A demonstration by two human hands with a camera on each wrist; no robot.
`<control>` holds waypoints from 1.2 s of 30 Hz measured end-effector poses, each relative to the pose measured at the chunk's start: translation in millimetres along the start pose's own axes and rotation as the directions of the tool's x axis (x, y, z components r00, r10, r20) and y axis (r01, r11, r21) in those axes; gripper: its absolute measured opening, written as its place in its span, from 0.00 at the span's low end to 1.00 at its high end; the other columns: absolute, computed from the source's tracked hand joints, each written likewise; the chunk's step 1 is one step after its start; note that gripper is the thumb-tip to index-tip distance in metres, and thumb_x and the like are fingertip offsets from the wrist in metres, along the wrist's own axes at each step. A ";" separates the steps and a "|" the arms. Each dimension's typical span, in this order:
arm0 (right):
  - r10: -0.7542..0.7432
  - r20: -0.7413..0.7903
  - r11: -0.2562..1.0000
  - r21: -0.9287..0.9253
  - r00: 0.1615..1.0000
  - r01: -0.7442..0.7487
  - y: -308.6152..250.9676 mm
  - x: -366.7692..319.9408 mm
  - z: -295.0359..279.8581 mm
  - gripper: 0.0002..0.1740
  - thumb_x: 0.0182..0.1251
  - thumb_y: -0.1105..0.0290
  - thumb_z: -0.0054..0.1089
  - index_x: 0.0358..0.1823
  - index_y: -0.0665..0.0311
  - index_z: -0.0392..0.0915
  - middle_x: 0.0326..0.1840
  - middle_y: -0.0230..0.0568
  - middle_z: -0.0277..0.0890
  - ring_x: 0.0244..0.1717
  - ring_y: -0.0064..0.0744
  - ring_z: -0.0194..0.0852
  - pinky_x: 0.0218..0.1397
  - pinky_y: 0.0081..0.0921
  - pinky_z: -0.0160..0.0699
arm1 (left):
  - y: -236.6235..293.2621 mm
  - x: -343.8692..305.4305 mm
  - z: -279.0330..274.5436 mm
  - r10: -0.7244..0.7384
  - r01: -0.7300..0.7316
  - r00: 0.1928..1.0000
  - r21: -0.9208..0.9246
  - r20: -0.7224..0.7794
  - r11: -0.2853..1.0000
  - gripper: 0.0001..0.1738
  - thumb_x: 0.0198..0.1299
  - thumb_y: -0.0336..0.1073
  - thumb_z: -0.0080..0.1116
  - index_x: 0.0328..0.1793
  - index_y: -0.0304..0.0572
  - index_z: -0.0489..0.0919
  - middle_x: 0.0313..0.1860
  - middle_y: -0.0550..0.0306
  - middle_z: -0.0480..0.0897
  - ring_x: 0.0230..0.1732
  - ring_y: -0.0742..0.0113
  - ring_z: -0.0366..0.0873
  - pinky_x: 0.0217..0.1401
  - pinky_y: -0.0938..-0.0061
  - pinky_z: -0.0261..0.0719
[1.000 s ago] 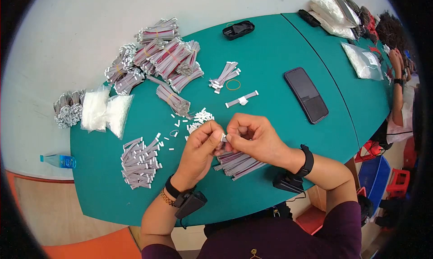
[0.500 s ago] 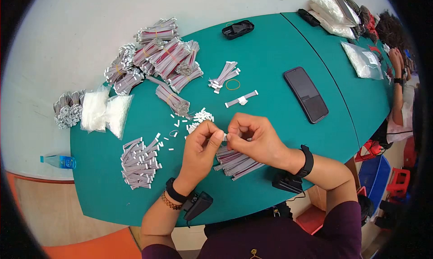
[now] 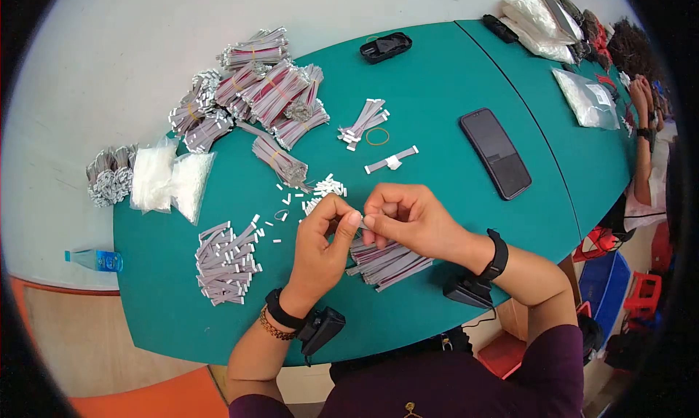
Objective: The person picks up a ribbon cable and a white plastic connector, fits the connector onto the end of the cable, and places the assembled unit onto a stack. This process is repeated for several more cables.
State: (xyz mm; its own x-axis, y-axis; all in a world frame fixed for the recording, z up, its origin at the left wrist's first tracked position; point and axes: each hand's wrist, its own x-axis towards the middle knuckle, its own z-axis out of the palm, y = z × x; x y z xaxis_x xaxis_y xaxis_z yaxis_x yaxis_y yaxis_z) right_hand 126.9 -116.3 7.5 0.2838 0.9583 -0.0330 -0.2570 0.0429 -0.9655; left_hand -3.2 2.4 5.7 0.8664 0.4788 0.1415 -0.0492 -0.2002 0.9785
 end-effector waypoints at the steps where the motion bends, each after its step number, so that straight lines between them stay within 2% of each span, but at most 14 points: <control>1: -0.061 -0.014 0.997 -0.039 0.998 0.061 4.5 -1.1 1.5 0.07 0.67 0.71 0.54 0.32 0.66 0.70 0.24 0.30 0.76 0.23 0.14 0.69 0.27 0.13 0.68 | -0.8 0.1 -0.5 -0.002 0.002 1.000 -0.001 0.006 1.000 0.11 0.66 0.35 0.52 0.32 0.37 0.70 0.25 0.65 0.71 0.28 0.82 0.66 0.31 0.83 0.65; 2: -0.124 -0.027 0.990 -0.078 0.992 0.121 6.9 -1.7 2.3 0.07 0.67 0.71 0.53 0.32 0.67 0.70 0.24 0.31 0.76 0.23 0.15 0.69 0.27 0.13 0.68 | -2.6 0.4 -0.9 -0.004 0.004 1.000 -0.001 0.012 1.000 0.11 0.66 0.36 0.52 0.32 0.37 0.70 0.25 0.65 0.71 0.28 0.82 0.66 0.31 0.83 0.65; 5: -0.214 0.028 0.896 -0.393 0.976 0.208 0.7 -2.8 -1.5 0.06 0.68 0.72 0.52 0.33 0.66 0.70 0.25 0.30 0.76 0.24 0.15 0.68 0.27 0.14 0.68 | -8.1 0.7 -2.1 -0.013 0.013 1.000 0.014 0.019 1.000 0.11 0.66 0.36 0.52 0.32 0.37 0.70 0.25 0.65 0.71 0.28 0.81 0.66 0.31 0.83 0.65; 8: -0.218 0.020 0.891 -0.404 0.976 0.207 2.7 -2.6 -1.4 0.06 0.69 0.72 0.51 0.34 0.66 0.70 0.27 0.30 0.77 0.25 0.14 0.69 0.28 0.14 0.69 | -11.0 0.8 -1.7 0.009 -0.009 1.000 0.011 0.016 1.000 0.11 0.66 0.36 0.52 0.32 0.37 0.70 0.25 0.65 0.71 0.27 0.82 0.66 0.30 0.83 0.65; 11: -0.023 0.039 0.999 -0.044 0.999 0.025 2.9 -2.9 -1.5 0.06 0.70 0.71 0.51 0.35 0.65 0.70 0.28 0.30 0.76 0.25 0.13 0.69 0.29 0.13 0.70 | -3.8 1.1 -0.1 0.024 -0.024 1.000 -0.006 0.019 1.000 0.11 0.66 0.36 0.52 0.32 0.38 0.71 0.25 0.65 0.71 0.27 0.82 0.65 0.30 0.83 0.64; 14: 0.085 0.035 0.996 -0.011 0.996 -0.084 -6.4 -2.1 -0.9 0.06 0.70 0.70 0.51 0.36 0.65 0.70 0.27 0.29 0.75 0.25 0.13 0.69 0.28 0.13 0.70 | -1.8 2.4 -1.6 0.002 -0.001 0.999 -0.032 0.032 0.999 0.11 0.66 0.36 0.52 0.32 0.38 0.71 0.25 0.66 0.71 0.28 0.82 0.65 0.30 0.84 0.64; 18: 0.015 -0.005 0.999 -0.042 1.000 -0.015 -3.9 -0.4 -0.4 0.06 0.69 0.71 0.52 0.35 0.66 0.71 0.26 0.29 0.75 0.24 0.12 0.67 0.27 0.13 0.68 | -8.6 3.8 -3.8 -0.088 0.092 0.995 -0.118 0.039 0.989 0.12 0.66 0.36 0.52 0.32 0.37 0.71 0.26 0.66 0.71 0.28 0.82 0.66 0.31 0.84 0.65; 20: -0.025 -0.029 0.996 -0.092 0.999 0.022 0.3 -0.6 0.2 0.06 0.68 0.72 0.53 0.34 0.67 0.72 0.25 0.29 0.75 0.24 0.12 0.67 0.26 0.13 0.67 | -5.3 3.3 -2.1 -0.045 0.046 0.999 -0.069 0.017 0.997 0.12 0.66 0.36 0.52 0.32 0.37 0.71 0.26 0.66 0.71 0.28 0.82 0.65 0.31 0.84 0.64; 23: -0.155 -0.036 0.955 -0.259 0.987 0.141 4.8 -0.8 -0.3 0.06 0.66 0.74 0.54 0.31 0.68 0.72 0.22 0.30 0.74 0.22 0.13 0.66 0.24 0.15 0.66 | -8.2 1.3 0.3 -0.011 0.011 1.000 -0.025 -0.001 1.000 0.12 0.66 0.36 0.52 0.32 0.37 0.71 0.26 0.66 0.70 0.29 0.82 0.65 0.31 0.84 0.64; 26: -0.200 -0.047 0.927 -0.332 0.979 0.173 2.0 -3.4 3.2 0.06 0.65 0.75 0.54 0.30 0.68 0.72 0.20 0.31 0.73 0.21 0.14 0.67 0.23 0.16 0.66 | -11.8 0.7 -0.3 0.017 -0.017 1.000 -0.005 0.010 1.000 0.12 0.66 0.36 0.52 0.32 0.37 0.70 0.26 0.65 0.70 0.29 0.82 0.65 0.32 0.84 0.64; 29: -0.205 -0.070 0.941 -0.289 0.976 0.177 2.2 -2.4 4.0 0.06 0.65 0.75 0.54 0.30 0.68 0.72 0.20 0.32 0.74 0.21 0.14 0.67 0.22 0.17 0.66 | -12.3 1.2 0.0 0.047 -0.046 0.999 -0.007 0.025 0.999 0.11 0.66 0.35 0.52 0.32 0.37 0.70 0.26 0.65 0.70 0.28 0.81 0.65 0.32 0.83 0.64; 32: -0.194 -0.018 0.929 -0.325 0.981 0.178 -0.4 -3.1 2.4 0.06 0.65 0.75 0.54 0.30 0.68 0.72 0.20 0.32 0.74 0.21 0.15 0.68 0.23 0.17 0.67 | -10.0 0.8 0.1 0.055 -0.055 0.998 -0.023 0.023 0.998 0.11 0.66 0.35 0.51 0.32 0.37 0.70 0.25 0.65 0.69 0.28 0.81 0.65 0.32 0.83 0.64; 36: -0.193 -0.049 0.915 -0.370 0.980 0.162 -1.6 -3.1 0.9 0.06 0.65 0.74 0.54 0.30 0.68 0.72 0.20 0.32 0.74 0.22 0.14 0.68 0.23 0.17 0.68 | -13.8 1.6 0.3 0.051 -0.051 0.998 -0.025 0.036 0.998 0.11 0.66 0.36 0.51 0.32 0.37 0.70 0.25 0.66 0.69 0.29 0.81 0.64 0.32 0.84 0.64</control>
State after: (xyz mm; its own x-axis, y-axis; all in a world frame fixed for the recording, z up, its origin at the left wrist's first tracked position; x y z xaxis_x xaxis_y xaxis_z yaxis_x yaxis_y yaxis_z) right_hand 125.6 -119.1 9.3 0.3730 0.9170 0.1413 0.1528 0.0895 -0.9842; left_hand -1.0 5.7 -7.6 0.8803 0.4364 0.1861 -0.1051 -0.2032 0.9735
